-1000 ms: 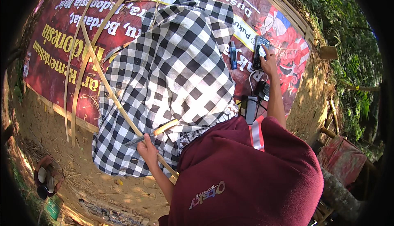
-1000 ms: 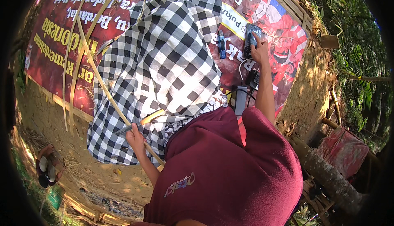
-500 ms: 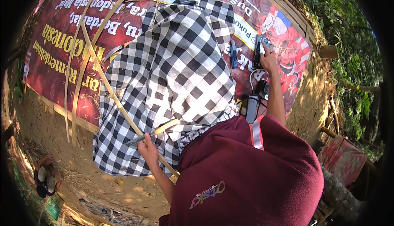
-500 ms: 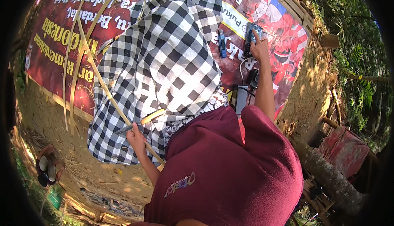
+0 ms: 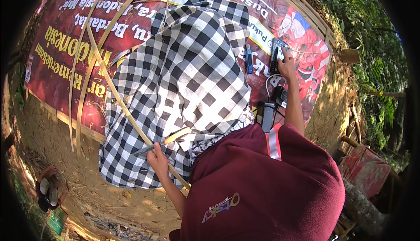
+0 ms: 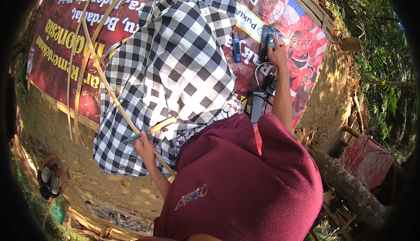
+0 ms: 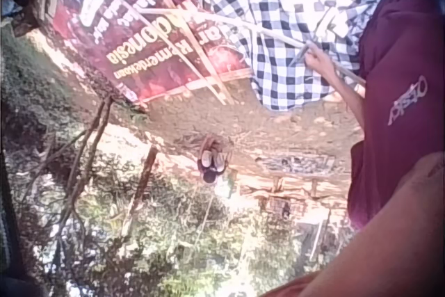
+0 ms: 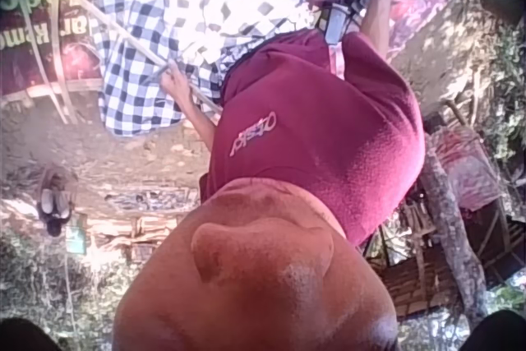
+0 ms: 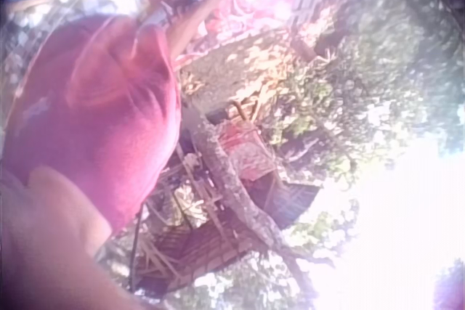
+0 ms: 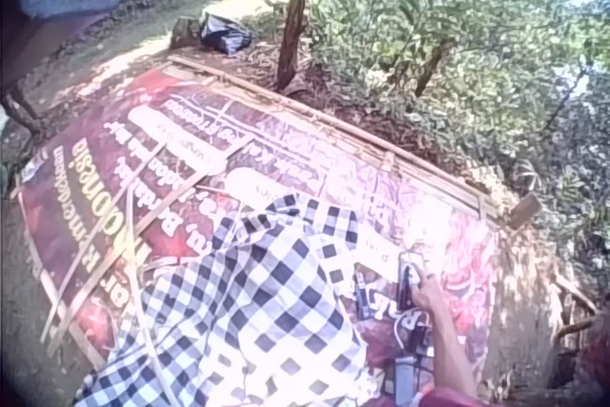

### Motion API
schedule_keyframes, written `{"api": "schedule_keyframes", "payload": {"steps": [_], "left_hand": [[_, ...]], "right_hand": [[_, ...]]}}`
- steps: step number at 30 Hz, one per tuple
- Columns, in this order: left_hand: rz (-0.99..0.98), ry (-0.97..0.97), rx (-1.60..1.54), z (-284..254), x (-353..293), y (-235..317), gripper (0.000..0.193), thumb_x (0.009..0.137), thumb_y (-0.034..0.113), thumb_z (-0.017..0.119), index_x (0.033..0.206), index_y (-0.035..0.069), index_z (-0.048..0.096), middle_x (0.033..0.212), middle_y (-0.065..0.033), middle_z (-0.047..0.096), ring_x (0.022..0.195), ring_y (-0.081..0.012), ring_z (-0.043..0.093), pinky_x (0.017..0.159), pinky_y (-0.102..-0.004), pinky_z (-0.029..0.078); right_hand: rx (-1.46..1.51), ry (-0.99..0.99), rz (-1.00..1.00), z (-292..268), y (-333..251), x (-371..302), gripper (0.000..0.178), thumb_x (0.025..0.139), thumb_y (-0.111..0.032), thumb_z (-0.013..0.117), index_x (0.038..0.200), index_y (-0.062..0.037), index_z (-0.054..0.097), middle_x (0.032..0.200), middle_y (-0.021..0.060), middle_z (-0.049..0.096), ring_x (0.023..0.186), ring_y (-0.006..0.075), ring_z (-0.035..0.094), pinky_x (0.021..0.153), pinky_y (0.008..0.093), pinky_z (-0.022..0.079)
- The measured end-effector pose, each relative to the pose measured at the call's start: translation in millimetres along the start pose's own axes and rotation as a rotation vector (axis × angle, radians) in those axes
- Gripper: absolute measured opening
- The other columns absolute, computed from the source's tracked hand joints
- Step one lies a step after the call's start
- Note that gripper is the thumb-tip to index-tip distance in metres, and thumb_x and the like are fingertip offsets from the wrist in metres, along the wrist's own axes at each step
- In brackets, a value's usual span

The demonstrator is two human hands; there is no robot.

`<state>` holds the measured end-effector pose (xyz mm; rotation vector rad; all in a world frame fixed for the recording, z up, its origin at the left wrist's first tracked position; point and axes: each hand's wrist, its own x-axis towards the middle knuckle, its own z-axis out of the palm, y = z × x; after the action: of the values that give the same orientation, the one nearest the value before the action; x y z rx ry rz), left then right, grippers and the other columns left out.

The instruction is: The person shaves a thin strip of bamboo using a knife, holding the strip with their hands and moving the blade along the length of the material.

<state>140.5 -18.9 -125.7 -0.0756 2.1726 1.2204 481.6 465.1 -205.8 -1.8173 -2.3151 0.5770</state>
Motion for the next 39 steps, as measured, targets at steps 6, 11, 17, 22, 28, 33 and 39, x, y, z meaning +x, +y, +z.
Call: {"api": "schedule_keyframes", "payload": {"steps": [6, 11, 17, 22, 28, 33, 39], "left_hand": [[0.010, -0.004, -0.004, 0, 1, -1, 0.042, 0.094, 0.035, 0.056, 0.066, 0.005, 0.044, 0.045, 0.0005, 0.039, 0.033, -0.0076, 0.039, 0.032, -0.0242, 0.032], [0.013, -0.005, -0.005, 0, 0, -1, 0.041, 0.094, 0.035, 0.056, 0.067, 0.005, 0.045, 0.045, 0.0010, 0.039, 0.034, -0.0071, 0.038, 0.033, -0.0233, 0.031], [0.013, -0.004, -0.004, 0, 0, -1, 0.041, 0.094, 0.035, 0.056, 0.067, 0.005, 0.046, 0.045, 0.0011, 0.039, 0.034, -0.0072, 0.039, 0.033, -0.0232, 0.031], [-0.010, -0.001, 0.003, -1, 0, -1, 0.042, 0.094, 0.034, 0.056, 0.067, 0.005, 0.045, 0.044, 0.0006, 0.039, 0.033, -0.0075, 0.039, 0.033, -0.0235, 0.032], [-0.012, -0.006, -0.013, 0, 1, -2, 0.041, 0.094, 0.033, 0.056, 0.067, 0.005, 0.047, 0.043, 0.0005, 0.039, 0.033, -0.0078, 0.039, 0.033, -0.0241, 0.032], [0.030, -0.003, 0.015, 0, 1, -1, 0.040, 0.094, 0.033, 0.056, 0.068, 0.004, 0.048, 0.044, 0.0005, 0.039, 0.033, -0.0077, 0.039, 0.032, -0.0242, 0.032], [0.017, 0.002, 0.002, 0, 0, -1, 0.040, 0.094, 0.034, 0.057, 0.068, 0.004, 0.048, 0.044, 0.0003, 0.039, 0.033, -0.0079, 0.039, 0.032, -0.0243, 0.032]], "right_hand": [[-0.062, 0.016, 0.108, 2, -8, -4, 0.077, 0.080, -0.045, 0.064, 0.146, -0.0289, 0.028, 0.113, 0.0321, 0.046, 0.102, 0.0431, 0.053, 0.091, 0.0460, 0.044], [-0.095, 0.053, 0.099, 7, -9, -3, 0.086, 0.078, -0.051, 0.065, 0.147, -0.0213, 0.024, 0.116, 0.0324, 0.045, 0.106, 0.0447, 0.052, 0.091, 0.0465, 0.044], [-0.005, 0.107, 0.090, 11, 6, 0, 0.088, 0.078, -0.049, 0.066, 0.147, -0.0124, 0.025, 0.120, 0.0307, 0.046, 0.109, 0.0422, 0.052, 0.093, 0.0442, 0.043], [0.119, 0.116, 0.146, 14, 18, 3, 0.085, 0.078, -0.044, 0.070, 0.141, -0.0010, 0.032, 0.131, 0.0252, 0.047, 0.114, 0.0344, 0.052, 0.093, 0.0401, 0.043], [0.028, 0.146, 0.117, 21, 28, 8, 0.087, 0.072, -0.047, 0.074, 0.134, 0.0038, 0.040, 0.124, 0.0265, 0.051, 0.114, 0.0342, 0.052, 0.095, 0.0395, 0.042], [0.153, 0.093, 0.112, 24, 30, 10, 0.096, 0.066, -0.056, 0.075, 0.134, 0.0016, 0.040, 0.127, 0.0300, 0.046, 0.121, 0.0413, 0.043, 0.101, 0.0447, 0.036], [0.414, 0.098, 0.188, 14, 18, 4, 0.067, 0.076, -0.034, 0.076, 0.128, -0.0011, 0.049, 0.102, 0.0099, 0.063, 0.085, 0.0155, 0.060, 0.074, 0.0282, 0.048]]}}
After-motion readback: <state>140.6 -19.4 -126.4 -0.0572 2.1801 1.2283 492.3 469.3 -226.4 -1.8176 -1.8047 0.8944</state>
